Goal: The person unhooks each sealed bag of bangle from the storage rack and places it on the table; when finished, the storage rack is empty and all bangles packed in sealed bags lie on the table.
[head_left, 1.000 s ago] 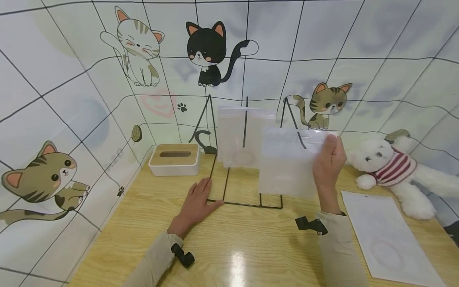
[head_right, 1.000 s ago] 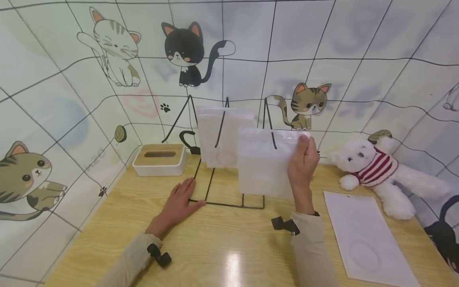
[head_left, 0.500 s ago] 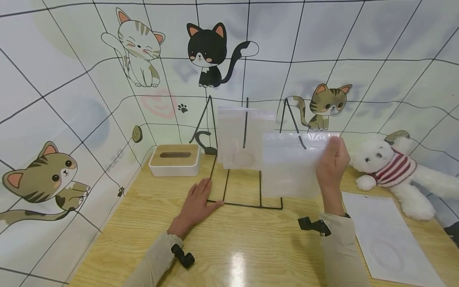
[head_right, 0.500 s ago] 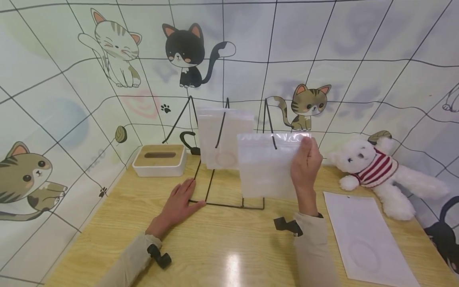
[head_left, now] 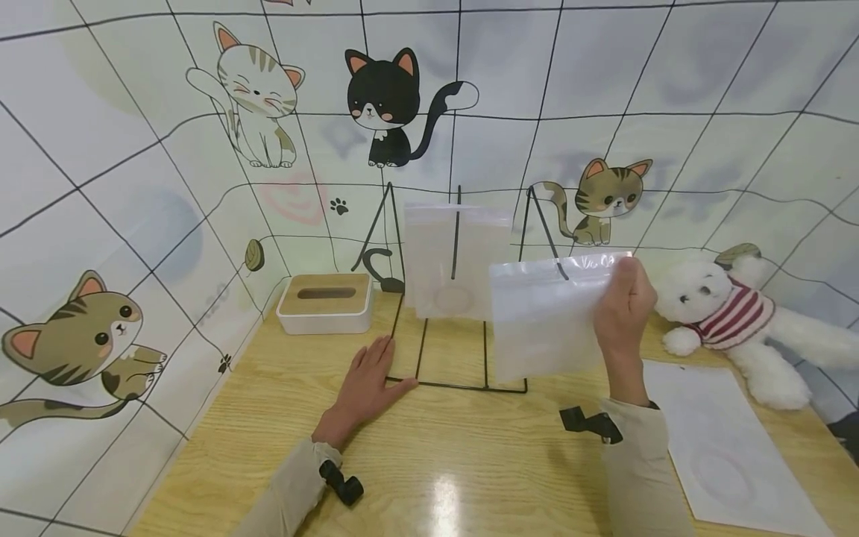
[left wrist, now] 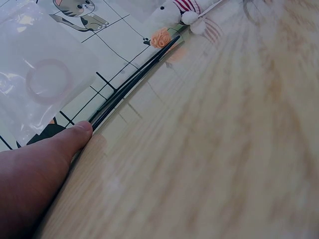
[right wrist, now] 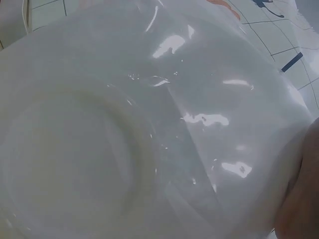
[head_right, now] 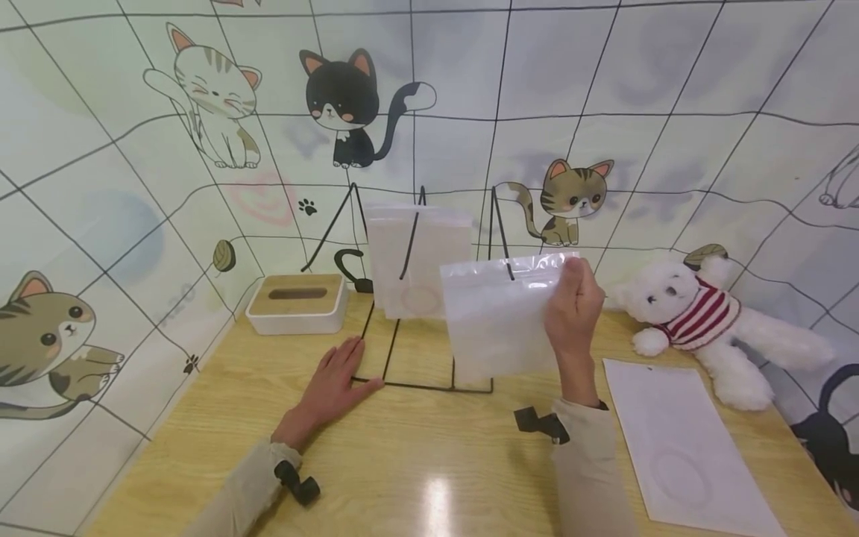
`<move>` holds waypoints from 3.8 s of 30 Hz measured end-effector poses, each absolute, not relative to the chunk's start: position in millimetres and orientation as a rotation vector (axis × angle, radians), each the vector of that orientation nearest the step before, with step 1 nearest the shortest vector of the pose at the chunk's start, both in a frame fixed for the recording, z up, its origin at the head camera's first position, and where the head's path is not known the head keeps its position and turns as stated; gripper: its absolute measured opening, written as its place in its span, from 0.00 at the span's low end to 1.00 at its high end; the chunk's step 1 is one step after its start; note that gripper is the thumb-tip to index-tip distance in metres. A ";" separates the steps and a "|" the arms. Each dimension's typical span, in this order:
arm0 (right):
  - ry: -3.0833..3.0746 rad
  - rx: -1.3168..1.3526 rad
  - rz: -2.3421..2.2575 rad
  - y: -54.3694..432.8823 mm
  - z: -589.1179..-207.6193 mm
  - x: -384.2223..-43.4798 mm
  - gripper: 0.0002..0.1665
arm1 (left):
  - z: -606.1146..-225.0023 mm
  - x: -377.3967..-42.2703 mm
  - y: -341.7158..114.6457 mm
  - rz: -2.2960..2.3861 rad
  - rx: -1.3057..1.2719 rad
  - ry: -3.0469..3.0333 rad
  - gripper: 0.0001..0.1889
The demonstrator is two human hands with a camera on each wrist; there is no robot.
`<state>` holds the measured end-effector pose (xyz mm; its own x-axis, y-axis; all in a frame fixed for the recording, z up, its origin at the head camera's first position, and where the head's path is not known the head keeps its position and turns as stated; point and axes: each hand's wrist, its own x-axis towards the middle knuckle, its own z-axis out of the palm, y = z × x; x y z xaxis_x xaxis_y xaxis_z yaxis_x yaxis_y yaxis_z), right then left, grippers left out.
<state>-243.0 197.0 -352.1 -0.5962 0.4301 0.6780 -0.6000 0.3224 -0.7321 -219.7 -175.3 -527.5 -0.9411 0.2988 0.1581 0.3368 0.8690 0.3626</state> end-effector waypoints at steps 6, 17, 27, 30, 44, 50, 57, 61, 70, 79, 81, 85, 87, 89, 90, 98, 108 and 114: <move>-1.680 0.192 1.452 199.7 -351.6 -241.7 0.27 | -528.5 -220.1 -175.6 -0.593 -0.503 -2.950 0.51; -1.696 0.181 1.455 204.1 -350.4 -239.7 0.28 | -527.7 -219.5 -175.2 -0.595 -0.497 -2.940 0.51; -1.618 0.259 1.459 202.4 -347.4 -236.3 0.29 | -528.5 -219.8 -175.2 -0.589 -0.496 -2.933 0.51; -1.616 0.268 1.456 202.6 -346.5 -235.5 0.29 | -528.3 -220.0 -175.2 -0.590 -0.498 -2.933 0.51; -1.583 0.284 1.473 203.4 -341.4 -231.4 0.30 | -527.7 -219.2 -174.4 -0.607 -0.499 -2.924 0.50; -1.521 0.291 1.480 203.5 -339.0 -228.9 0.32 | -527.2 -218.8 -174.0 -0.612 -0.493 -2.930 0.50; -1.468 0.296 1.452 206.8 -335.3 -226.6 0.32 | -527.6 -219.5 -174.5 -0.603 -0.495 -2.928 0.50; -1.439 0.283 1.458 210.1 -333.3 -226.1 0.33 | -528.8 -220.3 -174.9 -0.591 -0.499 -2.925 0.50; -1.416 0.177 1.447 226.1 -330.3 -226.8 0.30 | -528.6 -220.1 -174.4 -0.585 -0.497 -2.927 0.51; -1.238 0.034 1.570 254.0 -329.4 -227.9 0.30 | -524.9 -218.6 -173.7 -0.581 -0.507 -2.927 0.51; -1.197 0.015 1.613 258.4 -329.2 -228.2 0.31 | -523.8 -218.6 -173.8 -0.586 -0.509 -2.921 0.51; -1.212 -0.070 1.598 265.1 -330.0 -229.5 0.32 | -523.9 -218.8 -174.0 -0.590 -0.502 -2.922 0.51; -1.232 -0.118 1.581 267.8 -329.3 -229.3 0.32 | -524.9 -218.6 -173.8 -0.589 -0.500 -2.924 0.51; -1.259 -0.164 1.578 271.7 -329.5 -229.7 0.33 | -525.3 -218.7 -173.7 -0.593 -0.495 -2.929 0.51; -1.267 -0.183 1.580 273.9 -330.1 -230.3 0.34 | -525.4 -218.6 -173.6 -0.599 -0.495 -2.927 0.51; -1.542 -0.292 1.499 285.4 -350.0 -242.3 0.34 | -525.0 -217.9 -173.6 -0.597 -0.488 -2.928 0.51; -1.767 -0.321 1.358 281.4 -370.3 -255.3 0.35 | -525.1 -217.6 -174.3 -0.602 -0.491 -2.922 0.51; -1.827 -0.297 1.269 281.9 -377.4 -259.5 0.35 | -527.1 -219.5 -174.9 -0.597 -0.503 -2.934 0.51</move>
